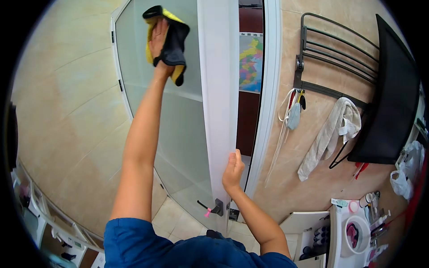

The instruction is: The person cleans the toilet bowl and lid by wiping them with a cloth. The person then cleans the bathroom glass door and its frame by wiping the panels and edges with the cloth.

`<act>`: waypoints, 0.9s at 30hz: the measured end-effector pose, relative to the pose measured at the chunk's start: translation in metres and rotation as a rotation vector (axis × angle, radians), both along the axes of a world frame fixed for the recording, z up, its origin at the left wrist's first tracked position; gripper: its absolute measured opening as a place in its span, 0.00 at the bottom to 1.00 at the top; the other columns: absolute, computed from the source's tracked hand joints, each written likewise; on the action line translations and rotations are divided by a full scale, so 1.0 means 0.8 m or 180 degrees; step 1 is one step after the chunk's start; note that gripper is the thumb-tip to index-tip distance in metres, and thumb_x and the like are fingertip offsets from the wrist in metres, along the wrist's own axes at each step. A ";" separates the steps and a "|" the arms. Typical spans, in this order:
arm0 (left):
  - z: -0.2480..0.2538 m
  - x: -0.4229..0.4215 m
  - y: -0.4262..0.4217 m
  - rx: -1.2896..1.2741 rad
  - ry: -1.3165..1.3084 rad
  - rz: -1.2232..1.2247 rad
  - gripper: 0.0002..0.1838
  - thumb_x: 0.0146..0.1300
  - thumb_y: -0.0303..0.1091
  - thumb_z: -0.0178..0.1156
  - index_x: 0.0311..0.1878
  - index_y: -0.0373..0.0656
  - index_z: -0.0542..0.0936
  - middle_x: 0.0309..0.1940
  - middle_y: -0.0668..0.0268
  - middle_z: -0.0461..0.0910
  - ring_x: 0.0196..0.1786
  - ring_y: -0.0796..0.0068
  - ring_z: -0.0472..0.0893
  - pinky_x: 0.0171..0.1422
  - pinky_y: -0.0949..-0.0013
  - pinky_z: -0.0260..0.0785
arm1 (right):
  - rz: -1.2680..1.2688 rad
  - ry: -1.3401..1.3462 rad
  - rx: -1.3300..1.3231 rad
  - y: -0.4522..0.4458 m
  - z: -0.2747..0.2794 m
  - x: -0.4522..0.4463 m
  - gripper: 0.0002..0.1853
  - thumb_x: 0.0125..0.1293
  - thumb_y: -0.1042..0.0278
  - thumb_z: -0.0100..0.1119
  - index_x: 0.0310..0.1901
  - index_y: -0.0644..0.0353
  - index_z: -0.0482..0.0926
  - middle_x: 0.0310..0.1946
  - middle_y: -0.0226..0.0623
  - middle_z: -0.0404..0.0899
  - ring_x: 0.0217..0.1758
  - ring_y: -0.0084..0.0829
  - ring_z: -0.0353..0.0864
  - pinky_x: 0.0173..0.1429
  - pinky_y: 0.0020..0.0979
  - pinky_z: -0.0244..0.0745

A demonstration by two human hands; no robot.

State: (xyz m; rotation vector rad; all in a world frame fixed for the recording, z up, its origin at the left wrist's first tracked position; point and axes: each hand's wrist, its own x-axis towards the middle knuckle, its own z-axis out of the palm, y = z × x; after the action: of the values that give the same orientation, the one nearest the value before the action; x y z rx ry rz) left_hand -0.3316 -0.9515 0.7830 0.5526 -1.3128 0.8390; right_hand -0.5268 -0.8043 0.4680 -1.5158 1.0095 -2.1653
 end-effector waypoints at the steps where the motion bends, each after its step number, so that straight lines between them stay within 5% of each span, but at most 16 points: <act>1: -0.009 0.017 -0.003 0.0137 0.0000 0.0199 0.42 0.58 0.43 0.59 0.77 0.57 0.57 0.77 0.70 0.56 0.77 0.55 0.56 0.74 0.38 0.43 | -0.0059 0.0026 0.0010 -0.002 0.000 -0.002 0.19 0.79 0.56 0.38 0.34 0.63 0.67 0.21 0.27 0.57 0.26 0.20 0.56 0.30 0.30 0.54; 4: -0.067 0.078 -0.066 0.0447 0.0164 0.0425 0.42 0.57 0.45 0.61 0.74 0.45 0.59 0.75 0.57 0.58 0.75 0.50 0.58 0.73 0.40 0.48 | -0.0180 -0.0044 -0.0062 -0.014 -0.008 -0.007 0.19 0.79 0.57 0.38 0.32 0.62 0.64 0.22 0.26 0.54 0.27 0.20 0.54 0.30 0.30 0.52; 7: -0.197 0.136 -0.122 0.0732 0.0429 0.0553 0.35 0.62 0.44 0.56 0.71 0.41 0.63 0.70 0.54 0.65 0.72 0.48 0.61 0.72 0.46 0.53 | -0.0293 -0.0104 0.0064 -0.015 -0.007 -0.009 0.20 0.80 0.57 0.37 0.33 0.64 0.65 0.24 0.26 0.57 0.30 0.20 0.56 0.33 0.29 0.56; 8: -0.236 0.141 -0.104 0.0460 0.0336 -0.0028 0.29 0.65 0.41 0.54 0.68 0.40 0.67 0.64 0.55 0.72 0.68 0.52 0.68 0.71 0.54 0.58 | -0.0267 -0.0105 0.0119 -0.021 -0.012 -0.014 0.20 0.80 0.56 0.37 0.35 0.66 0.67 0.25 0.27 0.60 0.31 0.20 0.58 0.35 0.28 0.58; 9: -0.300 0.156 -0.149 0.0445 0.1163 -0.0823 0.25 0.69 0.43 0.52 0.65 0.42 0.71 0.57 0.60 0.78 0.59 0.59 0.76 0.65 0.58 0.65 | -0.0232 -0.0104 0.0157 -0.025 -0.016 -0.012 0.21 0.80 0.56 0.37 0.36 0.68 0.69 0.26 0.27 0.62 0.33 0.20 0.60 0.37 0.28 0.61; 11: -0.453 0.187 -0.220 0.0780 0.2630 -0.5428 0.26 0.72 0.53 0.51 0.65 0.47 0.71 0.53 0.68 0.79 0.49 0.71 0.79 0.59 0.62 0.71 | -0.0603 -0.0304 0.0062 -0.027 -0.013 0.003 0.25 0.80 0.55 0.38 0.48 0.76 0.73 0.36 0.34 0.75 0.43 0.24 0.70 0.52 0.26 0.67; 12: -0.491 0.173 -0.205 0.0848 0.2931 -0.5522 0.26 0.71 0.53 0.51 0.65 0.47 0.71 0.54 0.67 0.78 0.51 0.70 0.77 0.61 0.60 0.68 | -0.0646 -0.0281 0.0092 -0.029 -0.016 0.000 0.26 0.80 0.55 0.38 0.51 0.77 0.73 0.40 0.37 0.77 0.46 0.25 0.72 0.55 0.27 0.67; 14: -0.535 0.126 -0.157 0.1504 0.2667 -0.3954 0.27 0.69 0.52 0.52 0.66 0.47 0.71 0.57 0.67 0.76 0.55 0.66 0.74 0.63 0.54 0.63 | -0.0881 -0.0073 0.0078 -0.036 -0.032 -0.011 0.27 0.80 0.54 0.38 0.53 0.78 0.73 0.44 0.40 0.79 0.50 0.27 0.74 0.60 0.28 0.67; 16: -0.527 0.069 -0.088 0.1894 0.1855 -0.2174 0.28 0.68 0.51 0.53 0.67 0.48 0.70 0.60 0.66 0.73 0.59 0.63 0.70 0.66 0.49 0.57 | -0.1275 0.0259 -0.0038 -0.061 -0.059 -0.022 0.27 0.80 0.54 0.37 0.54 0.77 0.73 0.48 0.41 0.79 0.53 0.29 0.74 0.62 0.29 0.66; 17: -0.507 0.040 -0.050 0.1864 0.1467 -0.1676 0.28 0.67 0.51 0.53 0.67 0.48 0.70 0.61 0.65 0.72 0.61 0.61 0.68 0.67 0.47 0.55 | -0.0772 0.0032 0.0041 -0.060 -0.058 -0.023 0.27 0.80 0.54 0.37 0.55 0.77 0.73 0.49 0.41 0.79 0.54 0.29 0.74 0.63 0.30 0.66; 19: -0.443 -0.002 0.011 0.1511 0.0671 -0.1272 0.29 0.66 0.50 0.54 0.68 0.48 0.70 0.64 0.64 0.70 0.66 0.58 0.65 0.70 0.41 0.49 | 0.0217 -0.0394 0.0229 -0.048 -0.050 -0.026 0.27 0.80 0.54 0.36 0.56 0.75 0.73 0.51 0.41 0.78 0.55 0.30 0.74 0.64 0.30 0.66; 23: -0.270 -0.032 0.036 0.0584 -0.0449 -0.0368 0.32 0.63 0.49 0.56 0.69 0.49 0.69 0.70 0.62 0.65 0.74 0.51 0.57 0.75 0.31 0.39 | 0.0082 -0.0625 0.0197 -0.042 -0.039 -0.018 0.26 0.80 0.54 0.36 0.57 0.73 0.72 0.53 0.40 0.77 0.57 0.29 0.74 0.65 0.29 0.66; 27: -0.116 -0.002 -0.017 0.0087 -0.0732 0.0455 0.30 0.64 0.35 0.51 0.71 0.64 0.68 0.71 0.64 0.65 0.73 0.50 0.60 0.74 0.29 0.38 | 0.0331 -0.0703 0.0328 -0.026 -0.031 -0.016 0.26 0.80 0.54 0.35 0.61 0.71 0.71 0.56 0.40 0.76 0.59 0.30 0.74 0.66 0.30 0.65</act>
State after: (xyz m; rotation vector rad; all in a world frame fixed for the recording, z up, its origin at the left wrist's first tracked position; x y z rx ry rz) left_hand -0.3334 -0.9648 0.6903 0.5896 -1.5090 1.0272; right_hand -0.5397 -0.8247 0.4434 -1.2237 0.9311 -2.1177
